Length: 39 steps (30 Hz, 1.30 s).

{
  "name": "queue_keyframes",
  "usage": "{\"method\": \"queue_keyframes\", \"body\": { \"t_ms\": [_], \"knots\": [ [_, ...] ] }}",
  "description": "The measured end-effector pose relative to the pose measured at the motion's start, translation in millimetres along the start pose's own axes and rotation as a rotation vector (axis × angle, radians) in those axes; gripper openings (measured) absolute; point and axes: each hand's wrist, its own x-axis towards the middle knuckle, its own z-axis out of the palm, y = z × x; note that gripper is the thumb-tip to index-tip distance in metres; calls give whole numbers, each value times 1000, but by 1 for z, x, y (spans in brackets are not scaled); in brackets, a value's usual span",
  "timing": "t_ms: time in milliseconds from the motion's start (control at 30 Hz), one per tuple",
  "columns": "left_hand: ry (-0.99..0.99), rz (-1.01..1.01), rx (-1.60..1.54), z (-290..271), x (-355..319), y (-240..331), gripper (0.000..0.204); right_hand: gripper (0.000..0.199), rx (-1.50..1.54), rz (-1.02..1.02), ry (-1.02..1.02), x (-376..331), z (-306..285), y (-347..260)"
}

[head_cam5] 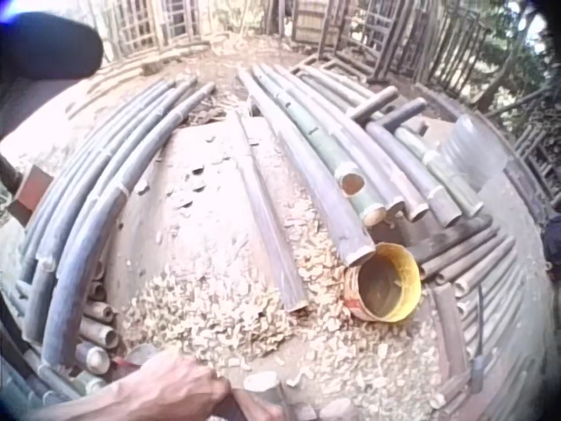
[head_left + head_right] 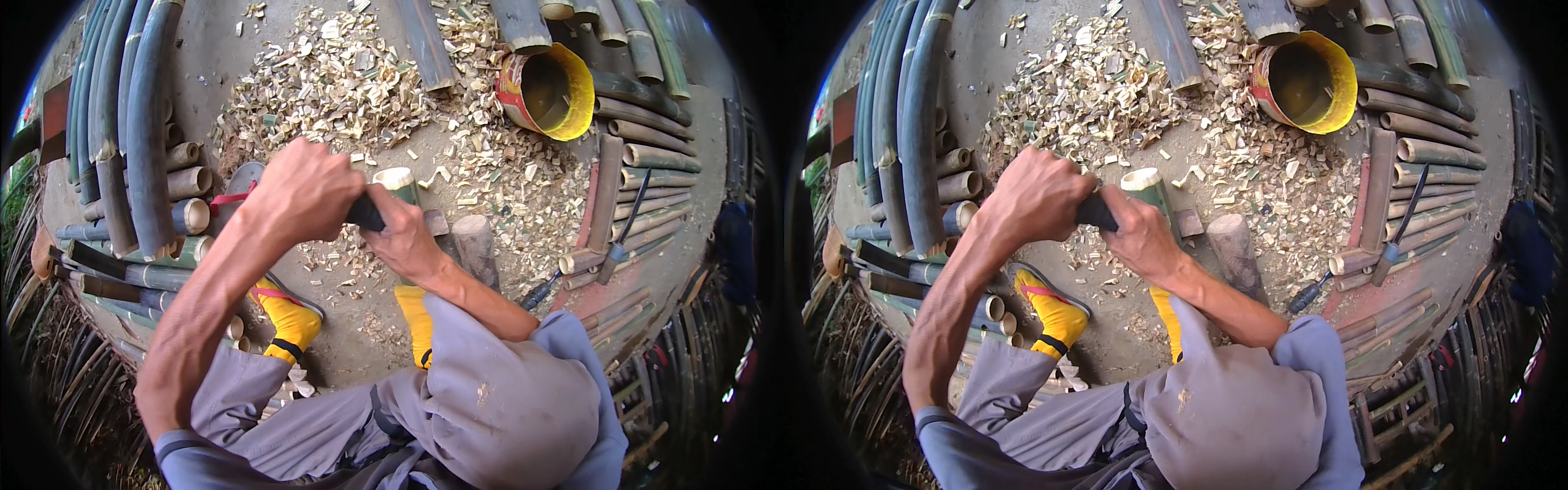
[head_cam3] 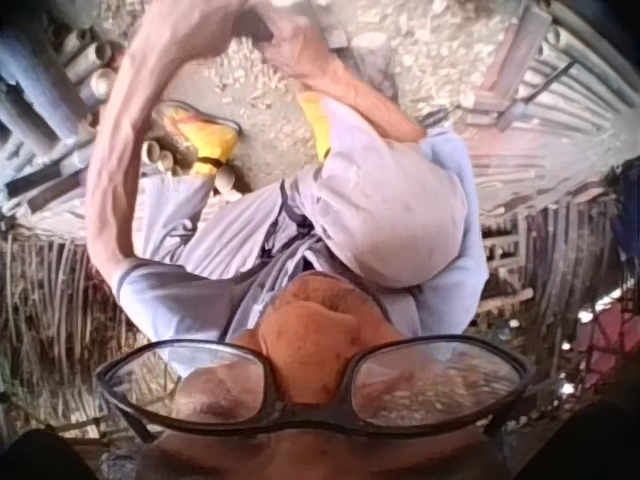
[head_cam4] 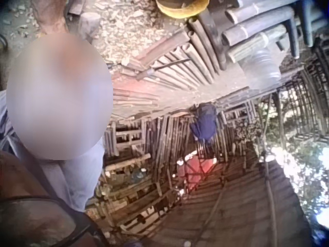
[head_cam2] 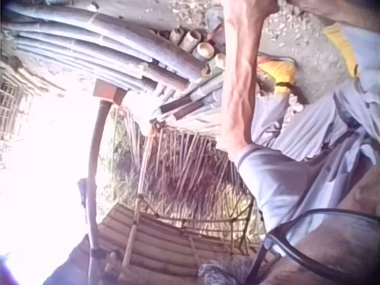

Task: The person carves a hole into a bamboo stalk using a knife and a wooden mallet, then smooths the edges of the hole with a smaller hand-held blade.

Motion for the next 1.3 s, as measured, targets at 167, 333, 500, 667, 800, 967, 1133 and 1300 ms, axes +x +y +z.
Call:
{"method": "queue_keyframes", "body": {
  "t_ms": [167,333,500,667,800,967,1133,1300],
  "knots": [
    [452,-328,-807,139,-63,48,23,28,-425,-131,-723,-3,14,0],
    [290,-631,-1302,172,-85,83,35,22,-408,-362,-831,0,22,-6],
    [140,-342,-611,72,-56,6,35,36,-275,-206,-287,1,13,-5],
    [258,141,-64,31,15,-33,10,48,-32,53,76,5,12,-1],
    [-78,166,-135,39,11,-47,13,45,134,124,-26,0,34,-5],
    [-17,-206,-776,127,-51,6,42,31,-149,10,-737,-10,18,1],
    [48,-586,-1303,166,-78,132,41,18,-280,-336,-1162,-20,4,13],
    [410,-926,-1544,163,-40,241,36,8,-391,-687,-1351,-27,-24,24]
  ]
}}
